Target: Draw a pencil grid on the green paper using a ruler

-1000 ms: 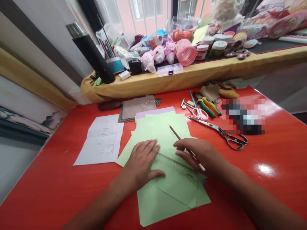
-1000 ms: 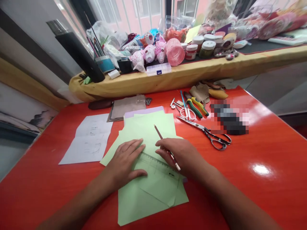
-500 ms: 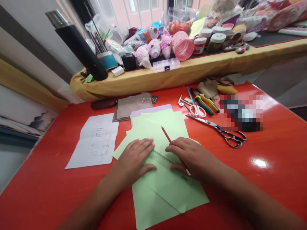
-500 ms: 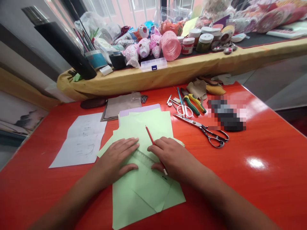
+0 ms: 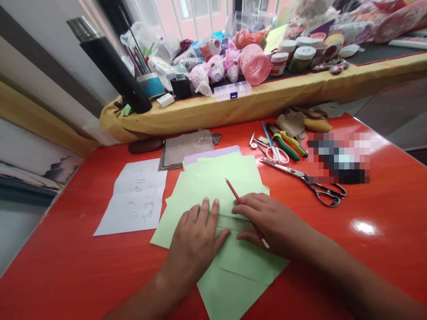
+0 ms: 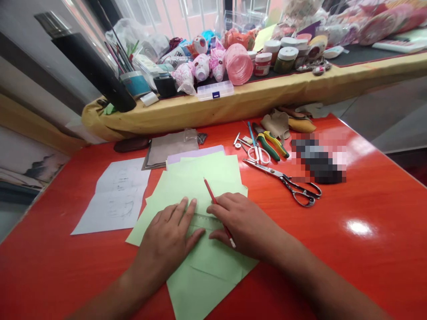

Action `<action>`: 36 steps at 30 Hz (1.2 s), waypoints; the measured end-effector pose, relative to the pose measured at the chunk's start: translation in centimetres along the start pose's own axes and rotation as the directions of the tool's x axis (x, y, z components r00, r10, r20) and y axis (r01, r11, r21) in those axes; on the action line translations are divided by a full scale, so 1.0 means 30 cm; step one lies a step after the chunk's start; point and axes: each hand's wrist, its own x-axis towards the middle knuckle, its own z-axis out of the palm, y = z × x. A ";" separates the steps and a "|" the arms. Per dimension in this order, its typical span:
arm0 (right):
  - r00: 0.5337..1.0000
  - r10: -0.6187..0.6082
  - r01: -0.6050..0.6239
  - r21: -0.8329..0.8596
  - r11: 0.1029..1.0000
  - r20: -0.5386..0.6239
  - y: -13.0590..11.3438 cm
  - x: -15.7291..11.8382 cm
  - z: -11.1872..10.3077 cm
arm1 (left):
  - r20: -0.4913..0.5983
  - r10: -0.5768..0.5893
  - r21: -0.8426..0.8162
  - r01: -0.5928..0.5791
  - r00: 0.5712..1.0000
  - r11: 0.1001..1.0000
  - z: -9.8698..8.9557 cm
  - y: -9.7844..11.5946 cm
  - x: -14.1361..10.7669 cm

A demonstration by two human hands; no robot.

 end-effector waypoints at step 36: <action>0.988 0.103 -0.117 -0.123 0.986 -0.116 0.091 -0.020 -0.015 | -0.159 0.139 -0.166 -0.165 0.977 0.972 -0.074 -0.087 0.025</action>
